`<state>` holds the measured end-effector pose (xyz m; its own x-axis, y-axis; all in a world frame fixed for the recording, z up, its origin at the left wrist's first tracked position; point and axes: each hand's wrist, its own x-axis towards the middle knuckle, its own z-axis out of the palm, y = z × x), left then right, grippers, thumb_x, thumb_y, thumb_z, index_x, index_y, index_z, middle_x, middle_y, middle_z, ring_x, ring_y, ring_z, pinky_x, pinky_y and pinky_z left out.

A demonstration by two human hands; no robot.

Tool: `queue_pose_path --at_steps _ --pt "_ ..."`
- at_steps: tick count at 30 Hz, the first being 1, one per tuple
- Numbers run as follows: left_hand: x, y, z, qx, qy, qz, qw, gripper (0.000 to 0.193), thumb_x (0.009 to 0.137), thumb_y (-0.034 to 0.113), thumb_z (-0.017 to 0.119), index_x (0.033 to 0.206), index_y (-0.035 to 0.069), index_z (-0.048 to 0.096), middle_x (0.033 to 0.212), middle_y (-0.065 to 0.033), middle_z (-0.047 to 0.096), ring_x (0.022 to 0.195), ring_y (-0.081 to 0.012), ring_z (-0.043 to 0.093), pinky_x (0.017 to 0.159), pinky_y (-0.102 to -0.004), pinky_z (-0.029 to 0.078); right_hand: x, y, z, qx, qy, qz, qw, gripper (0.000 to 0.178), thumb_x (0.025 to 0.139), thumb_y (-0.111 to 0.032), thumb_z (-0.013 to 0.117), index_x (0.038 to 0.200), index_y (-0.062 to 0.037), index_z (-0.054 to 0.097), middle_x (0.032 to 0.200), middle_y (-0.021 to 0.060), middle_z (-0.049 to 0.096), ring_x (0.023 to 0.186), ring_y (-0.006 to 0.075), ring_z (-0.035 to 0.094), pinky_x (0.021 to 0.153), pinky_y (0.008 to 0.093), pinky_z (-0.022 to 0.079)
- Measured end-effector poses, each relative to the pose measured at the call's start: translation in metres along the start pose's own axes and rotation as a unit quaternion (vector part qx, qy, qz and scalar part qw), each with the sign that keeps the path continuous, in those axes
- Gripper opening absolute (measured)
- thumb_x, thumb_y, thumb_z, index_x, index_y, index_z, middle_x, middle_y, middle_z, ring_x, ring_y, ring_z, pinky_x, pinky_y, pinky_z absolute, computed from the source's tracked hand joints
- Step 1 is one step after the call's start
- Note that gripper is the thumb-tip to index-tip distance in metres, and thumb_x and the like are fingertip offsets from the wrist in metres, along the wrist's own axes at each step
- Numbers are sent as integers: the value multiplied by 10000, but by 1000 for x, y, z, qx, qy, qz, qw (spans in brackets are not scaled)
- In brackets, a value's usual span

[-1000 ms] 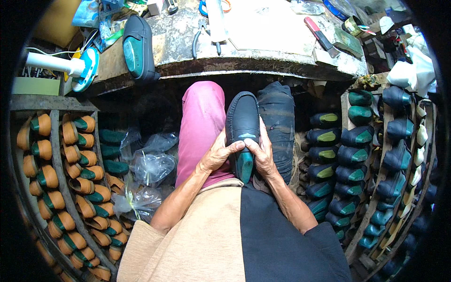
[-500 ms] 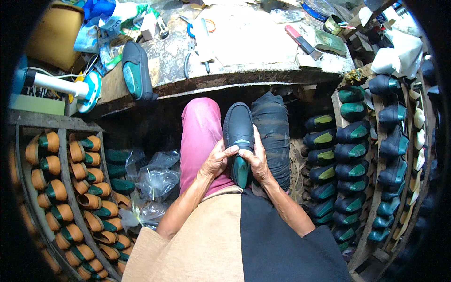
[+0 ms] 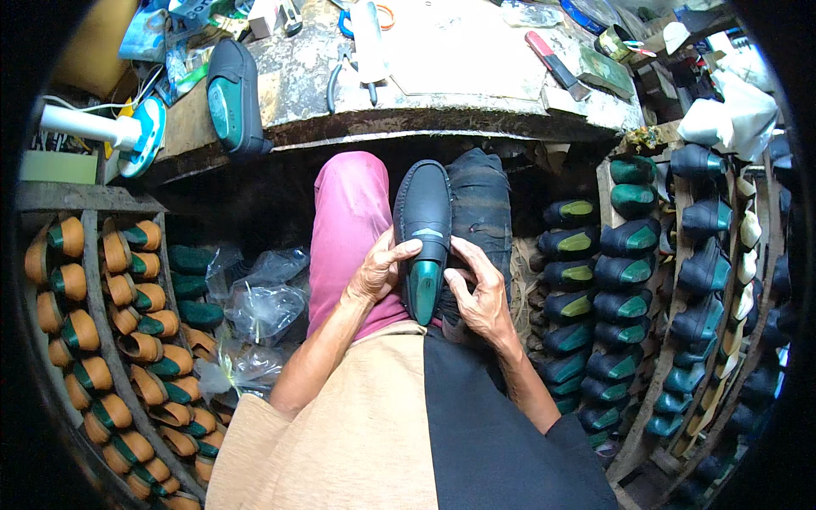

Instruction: The person sits on the floor and repairs a black slip-on shoe. They use a hammer to tap the shoe last, then use pliers to pull and secure the sole edge. They insert a small metal pin into the sole and tap it with a red rubber mallet.

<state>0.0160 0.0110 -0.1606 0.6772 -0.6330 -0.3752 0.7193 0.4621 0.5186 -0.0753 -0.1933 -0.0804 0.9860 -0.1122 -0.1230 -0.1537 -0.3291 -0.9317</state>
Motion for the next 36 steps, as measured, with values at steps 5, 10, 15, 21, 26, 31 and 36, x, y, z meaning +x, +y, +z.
queue_pose_path --at_steps 5,10,15,21,26,31,36 --pt "0 1 5 19 -7 29 999 762 1013 206 873 1654 -4 520 1472 -118 713 1354 -208 688 1195 -384 548 -1 3 7 -18 24 -20 999 517 1067 -3 757 1568 50 646 1563 246 658 1371 344 727 1026 389 698" --pt "-2 4 8 14 -5 28 999 773 997 212 888 1650 7 529 1472 -109 714 1345 -203 689 1192 -368 546 -3 -2 14 -43 31 -21 998 580 1078 -11 747 1642 -21 613 1572 233 642 1369 334 717 1010 390 696" --pt "-3 5 8 4 -13 31 999 748 989 233 895 1621 10 563 1448 -101 725 1333 -196 692 1191 -359 542 -3 -10 18 -58 15 -40 997 649 1071 -115 786 1689 -65 590 1660 246 577 1412 378 696 1034 424 676" --pt "-3 4 1 -112 9 0 994 625 1093 277 784 1631 38 573 1494 -119 726 1373 -216 690 1235 -393 531 -9 -12 34 -216 -8 -97 972 993 982 -290 894 1793 -21 389 1767 372 421 1586 566 513 1304 565 450" --pt "-12 15 5 -193 -76 19 978 674 1187 480 605 1699 50 522 1648 -142 639 1498 -310 604 1342 -499 412 -2 -12 30 -101 -9 -7 995 913 1117 -276 757 1841 -36 255 1783 320 440 1602 469 526 1313 502 442" --pt "-38 49 19 -69 19 78 994 792 1202 467 612 1823 56 342 1617 -90 653 1408 -242 643 1264 -433 452 17 -5 25 189 -16 7 982 689 1216 -239 641 1816 -54 356 1704 164 580 1516 282 603 1302 411 440" --pt "-39 65 34 88 57 155 982 768 1173 387 728 1765 26 398 1479 -69 685 1353 -160 634 1191 -392 507 22 4 40 368 -84 144 915 614 1261 -412 530 1752 -49 467 1659 119 613 1468 224 625 1261 412 499"
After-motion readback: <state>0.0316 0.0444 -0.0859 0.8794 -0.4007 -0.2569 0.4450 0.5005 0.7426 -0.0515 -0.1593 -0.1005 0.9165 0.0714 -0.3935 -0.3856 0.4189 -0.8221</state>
